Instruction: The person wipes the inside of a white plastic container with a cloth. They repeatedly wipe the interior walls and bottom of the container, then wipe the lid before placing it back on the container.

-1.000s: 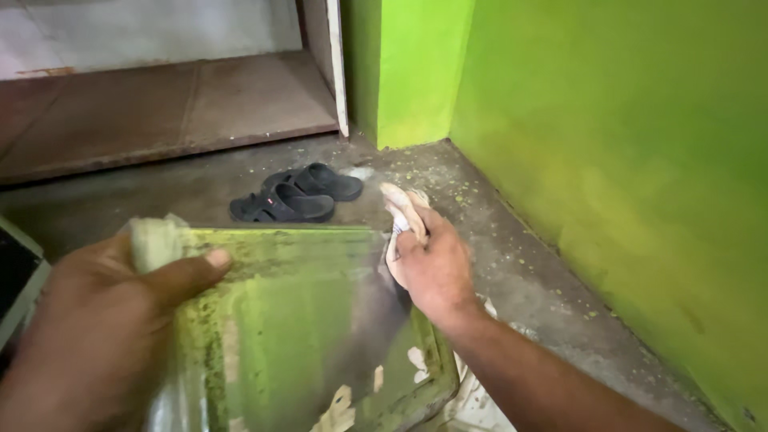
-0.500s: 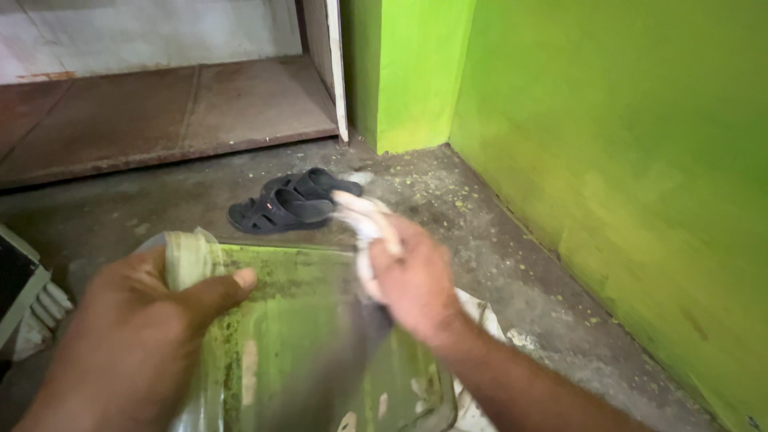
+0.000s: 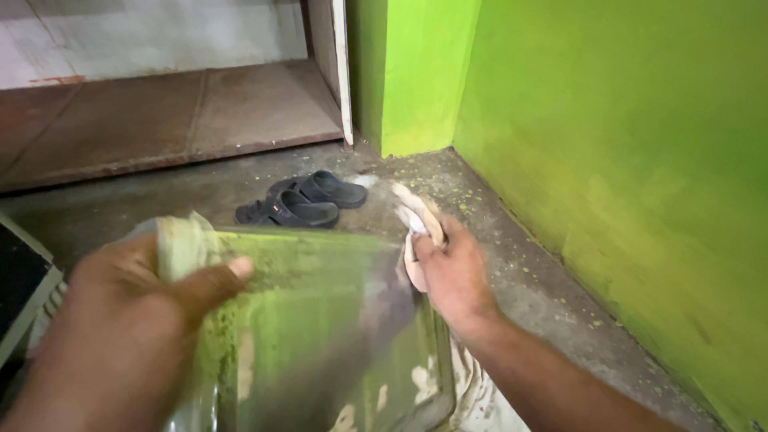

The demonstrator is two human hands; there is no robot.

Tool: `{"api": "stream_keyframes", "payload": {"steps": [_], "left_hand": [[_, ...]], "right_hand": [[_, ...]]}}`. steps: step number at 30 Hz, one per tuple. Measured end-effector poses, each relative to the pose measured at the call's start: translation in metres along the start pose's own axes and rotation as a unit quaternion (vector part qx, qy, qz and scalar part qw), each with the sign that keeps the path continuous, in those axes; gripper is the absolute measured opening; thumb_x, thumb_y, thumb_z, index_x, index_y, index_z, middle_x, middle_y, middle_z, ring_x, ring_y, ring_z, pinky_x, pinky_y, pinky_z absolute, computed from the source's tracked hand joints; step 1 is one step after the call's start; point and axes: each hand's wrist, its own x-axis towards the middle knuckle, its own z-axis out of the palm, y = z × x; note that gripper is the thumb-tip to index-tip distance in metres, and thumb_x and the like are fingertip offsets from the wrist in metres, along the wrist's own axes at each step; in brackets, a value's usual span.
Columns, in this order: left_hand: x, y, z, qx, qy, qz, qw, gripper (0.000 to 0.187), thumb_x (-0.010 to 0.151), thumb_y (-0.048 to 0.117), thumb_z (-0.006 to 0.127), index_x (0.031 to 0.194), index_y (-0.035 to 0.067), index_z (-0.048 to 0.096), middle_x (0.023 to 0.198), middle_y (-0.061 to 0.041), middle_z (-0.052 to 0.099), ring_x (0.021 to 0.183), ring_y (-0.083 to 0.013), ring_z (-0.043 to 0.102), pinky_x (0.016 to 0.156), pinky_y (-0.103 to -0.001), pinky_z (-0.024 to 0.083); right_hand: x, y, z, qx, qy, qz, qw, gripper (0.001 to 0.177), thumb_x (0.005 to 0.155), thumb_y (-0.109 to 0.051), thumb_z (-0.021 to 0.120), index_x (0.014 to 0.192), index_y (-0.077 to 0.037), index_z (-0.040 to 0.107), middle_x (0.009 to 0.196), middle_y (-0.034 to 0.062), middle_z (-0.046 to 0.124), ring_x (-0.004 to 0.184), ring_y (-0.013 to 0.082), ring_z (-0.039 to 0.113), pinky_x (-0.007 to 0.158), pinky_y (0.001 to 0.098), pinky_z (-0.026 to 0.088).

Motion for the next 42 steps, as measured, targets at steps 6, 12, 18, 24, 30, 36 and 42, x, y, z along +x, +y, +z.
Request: {"api": "stream_keyframes", "payload": {"steps": [6,12,18,24,30,36,42], "left_hand": [[0.012,-0.016,-0.001,-0.238,0.009,0.073,0.969,0.027,0.090,0.009,0.073,0.113,-0.005,0.071,0.099,-0.024,0.080,0.081,-0.0331,0.073,0.076,-0.047,0.057],[-0.011,-0.002,-0.010,-0.189,0.092,-0.078,0.975,0.020,0.095,0.005,0.066,0.111,-0.006,0.072,0.101,-0.027,0.077,0.086,-0.0357,0.074,0.081,-0.045,0.057],[-0.004,-0.019,-0.009,-0.293,0.093,-0.029,0.951,0.020,0.094,0.003,0.064,0.113,-0.005,0.068,0.103,-0.023,0.077,0.083,-0.0310,0.074,0.078,-0.042,0.059],[0.006,-0.002,-0.003,-0.346,0.020,0.101,0.932,0.024,0.090,0.001,0.062,0.112,-0.005,0.068,0.102,-0.015,0.078,0.087,-0.0241,0.074,0.083,-0.038,0.058],[-0.016,0.032,0.001,0.006,-0.017,-0.016,1.000,0.016,0.097,0.014,0.069,0.107,0.001,0.072,0.091,-0.022,0.078,0.083,-0.0356,0.070,0.078,-0.048,0.056],[-0.008,0.018,0.041,0.071,-0.148,0.310,0.936,0.025,0.082,0.008,0.071,0.107,0.009,0.075,0.095,-0.017,0.079,0.093,-0.0337,0.073,0.082,-0.044,0.056],[-0.044,0.068,0.016,0.166,-0.206,0.262,0.928,0.024,0.084,0.003,0.060,0.101,0.011,0.074,0.091,-0.023,0.073,0.093,-0.0419,0.070,0.078,-0.050,0.055]], "right_hand": [[-0.073,-0.053,0.029,-0.020,-0.087,-0.428,0.899,0.042,0.097,-0.007,0.059,0.139,-0.003,0.060,0.131,0.0192,0.063,0.125,0.0303,0.064,0.109,0.0407,0.054],[-0.020,-0.033,0.002,-0.127,0.019,-0.180,0.975,0.036,0.093,-0.014,0.058,0.126,-0.004,0.065,0.113,0.0157,0.069,0.100,0.0268,0.070,0.088,0.0396,0.059],[-0.045,-0.053,0.013,0.060,-0.074,-0.172,0.981,0.037,0.091,-0.011,0.056,0.127,-0.005,0.064,0.113,0.0143,0.074,0.096,0.0233,0.076,0.081,0.0354,0.067],[-0.083,-0.087,0.038,-0.144,-0.086,-0.476,0.863,0.044,0.096,-0.010,0.062,0.139,-0.001,0.060,0.136,0.0261,0.060,0.129,0.0341,0.060,0.104,0.0402,0.057],[-0.029,-0.087,0.002,0.011,-0.077,-0.097,0.992,0.040,0.094,-0.011,0.054,0.132,-0.004,0.066,0.097,0.0122,0.078,0.084,0.0218,0.077,0.074,0.0347,0.065],[-0.046,-0.140,-0.019,-0.118,-0.080,-0.085,0.986,0.043,0.093,-0.033,0.054,0.118,-0.004,0.074,0.095,0.0124,0.078,0.082,0.0197,0.075,0.079,0.0374,0.061],[-0.037,-0.211,-0.052,-0.289,-0.240,0.155,0.914,0.074,0.101,-0.065,0.034,0.132,-0.007,0.069,0.101,0.0211,0.077,0.081,0.0277,0.075,0.085,0.0507,0.058]]}}
